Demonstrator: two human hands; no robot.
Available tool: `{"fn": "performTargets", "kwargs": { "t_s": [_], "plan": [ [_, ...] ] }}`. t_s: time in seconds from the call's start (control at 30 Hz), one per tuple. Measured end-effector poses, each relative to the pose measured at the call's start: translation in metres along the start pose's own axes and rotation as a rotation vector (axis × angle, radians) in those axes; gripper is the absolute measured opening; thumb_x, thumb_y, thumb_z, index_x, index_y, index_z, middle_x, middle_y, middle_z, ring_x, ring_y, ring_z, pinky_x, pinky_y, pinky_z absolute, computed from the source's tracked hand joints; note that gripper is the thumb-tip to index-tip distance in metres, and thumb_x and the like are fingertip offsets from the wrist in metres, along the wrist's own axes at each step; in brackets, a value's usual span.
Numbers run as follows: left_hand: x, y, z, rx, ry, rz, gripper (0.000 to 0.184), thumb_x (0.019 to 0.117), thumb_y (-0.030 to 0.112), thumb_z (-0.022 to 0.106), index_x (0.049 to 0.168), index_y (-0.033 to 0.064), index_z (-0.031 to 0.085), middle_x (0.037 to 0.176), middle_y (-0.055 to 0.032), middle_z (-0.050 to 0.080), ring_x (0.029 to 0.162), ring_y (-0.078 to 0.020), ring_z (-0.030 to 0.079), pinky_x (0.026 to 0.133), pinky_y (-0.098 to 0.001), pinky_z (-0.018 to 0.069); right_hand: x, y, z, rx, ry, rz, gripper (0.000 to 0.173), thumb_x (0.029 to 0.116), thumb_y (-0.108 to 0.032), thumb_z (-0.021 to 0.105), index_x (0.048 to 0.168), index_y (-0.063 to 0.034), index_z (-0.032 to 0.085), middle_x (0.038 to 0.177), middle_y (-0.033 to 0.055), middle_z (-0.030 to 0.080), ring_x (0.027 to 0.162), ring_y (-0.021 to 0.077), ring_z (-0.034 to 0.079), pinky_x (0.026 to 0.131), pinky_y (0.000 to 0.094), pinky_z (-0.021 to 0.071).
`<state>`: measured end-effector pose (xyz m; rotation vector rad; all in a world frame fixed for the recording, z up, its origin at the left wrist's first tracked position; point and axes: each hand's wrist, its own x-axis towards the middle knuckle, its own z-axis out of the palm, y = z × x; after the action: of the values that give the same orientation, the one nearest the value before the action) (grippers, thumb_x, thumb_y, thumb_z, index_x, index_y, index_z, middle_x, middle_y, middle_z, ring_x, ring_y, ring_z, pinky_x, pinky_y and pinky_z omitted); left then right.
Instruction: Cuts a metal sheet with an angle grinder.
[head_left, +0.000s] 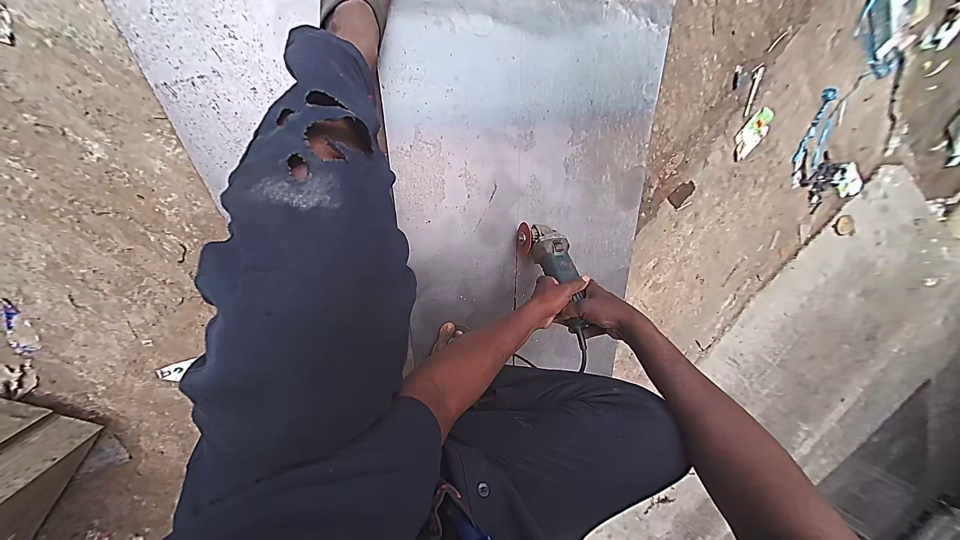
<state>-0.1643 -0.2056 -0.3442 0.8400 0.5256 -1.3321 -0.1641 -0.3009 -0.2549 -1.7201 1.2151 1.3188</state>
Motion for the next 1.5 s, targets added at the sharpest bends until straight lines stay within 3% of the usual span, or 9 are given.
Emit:
{"fn": "performTargets", "kwargs": {
  "t_s": [0.27, 0.37, 0.73, 0.9, 1.03, 1.17, 1.33, 1.5],
  "plan": [
    [-0.012, 0.008, -0.001, -0.028, -0.019, -0.042, 0.061, 0.0969, 0.044, 0.070, 0.131, -0.0024, 0.052, 0.108, -0.0227, 0.066, 0.092, -0.0305, 0.069, 0.081, -0.0497, 0.0594, -0.003, -0.003, 0.002, -0.008, -0.010, 0.010, 0.048, 0.0827, -0.011, 0.083, 0.124, -0.0105, 0.058, 0.089, 0.0140, 0.071, 0.066, 0.0219, 0.068, 0.053, 0.0345, 0.0567],
    [-0.011, 0.005, -0.002, -0.028, -0.026, -0.053, 0.061, 0.0972, 0.045, 0.069, 0.132, -0.0025, 0.052, 0.111, -0.0231, 0.066, 0.095, -0.0310, 0.068, 0.082, -0.0505, 0.0587, -0.003, -0.002, 0.002, 0.002, -0.010, 0.025, 0.054, 0.0826, -0.011, 0.081, 0.129, -0.0113, 0.054, 0.091, 0.0143, 0.071, 0.069, 0.0223, 0.070, 0.055, 0.0351, 0.0575],
    [-0.011, 0.005, -0.001, -0.044, -0.014, -0.038, 0.062, 0.0967, 0.045, 0.070, 0.133, -0.0017, 0.049, 0.106, -0.0226, 0.065, 0.089, -0.0305, 0.068, 0.077, -0.0486, 0.0595, -0.002, -0.002, 0.001, 0.018, -0.008, 0.006, 0.051, 0.0836, -0.010, 0.081, 0.127, -0.0098, 0.055, 0.088, 0.0141, 0.070, 0.067, 0.0218, 0.068, 0.055, 0.0347, 0.0579],
    [-0.003, 0.009, -0.001, -0.033, -0.012, 0.002, 0.066, 0.0956, 0.044, 0.071, 0.134, -0.0048, 0.049, 0.113, -0.0243, 0.065, 0.098, -0.0317, 0.068, 0.086, -0.0508, 0.0581, -0.002, -0.007, -0.001, 0.018, 0.020, -0.010, 0.064, 0.0829, -0.011, 0.082, 0.136, -0.0116, 0.046, 0.091, 0.0143, 0.070, 0.069, 0.0223, 0.069, 0.056, 0.0353, 0.0585],
    [-0.006, 0.012, -0.003, -0.025, -0.017, -0.016, 0.063, 0.0964, 0.045, 0.070, 0.133, -0.0026, 0.050, 0.111, -0.0246, 0.065, 0.095, -0.0334, 0.069, 0.080, -0.0525, 0.0594, -0.003, -0.009, 0.000, 0.011, 0.013, -0.021, 0.053, 0.0818, -0.009, 0.082, 0.127, -0.0087, 0.055, 0.086, 0.0145, 0.070, 0.065, 0.0221, 0.069, 0.052, 0.0343, 0.0575],
    [-0.002, 0.007, -0.003, -0.002, -0.014, -0.008, 0.066, 0.0956, 0.046, 0.070, 0.132, -0.0057, 0.051, 0.114, -0.0248, 0.065, 0.100, -0.0322, 0.068, 0.088, -0.0517, 0.0576, -0.003, -0.008, 0.001, -0.004, 0.005, 0.005, 0.052, 0.0834, -0.010, 0.081, 0.127, -0.0103, 0.054, 0.087, 0.0136, 0.069, 0.066, 0.0213, 0.068, 0.053, 0.0337, 0.0564],
    [0.000, 0.003, -0.002, -0.012, -0.007, 0.001, 0.064, 0.0952, 0.046, 0.071, 0.129, -0.0057, 0.053, 0.111, -0.0240, 0.066, 0.098, -0.0314, 0.069, 0.086, -0.0513, 0.0579, -0.001, -0.006, 0.001, -0.018, -0.001, 0.004, 0.051, 0.0831, -0.010, 0.080, 0.127, -0.0105, 0.054, 0.088, 0.0139, 0.070, 0.065, 0.0210, 0.068, 0.052, 0.0330, 0.0558],
    [0.001, 0.002, -0.003, -0.027, -0.005, -0.025, 0.068, 0.0950, 0.046, 0.071, 0.134, -0.0051, 0.050, 0.116, -0.0253, 0.064, 0.101, -0.0329, 0.068, 0.088, -0.0523, 0.0574, 0.001, -0.005, 0.001, -0.017, -0.005, 0.004, 0.048, 0.0827, -0.010, 0.081, 0.124, -0.0095, 0.057, 0.087, 0.0138, 0.070, 0.065, 0.0213, 0.068, 0.052, 0.0332, 0.0556]
  ]
}}
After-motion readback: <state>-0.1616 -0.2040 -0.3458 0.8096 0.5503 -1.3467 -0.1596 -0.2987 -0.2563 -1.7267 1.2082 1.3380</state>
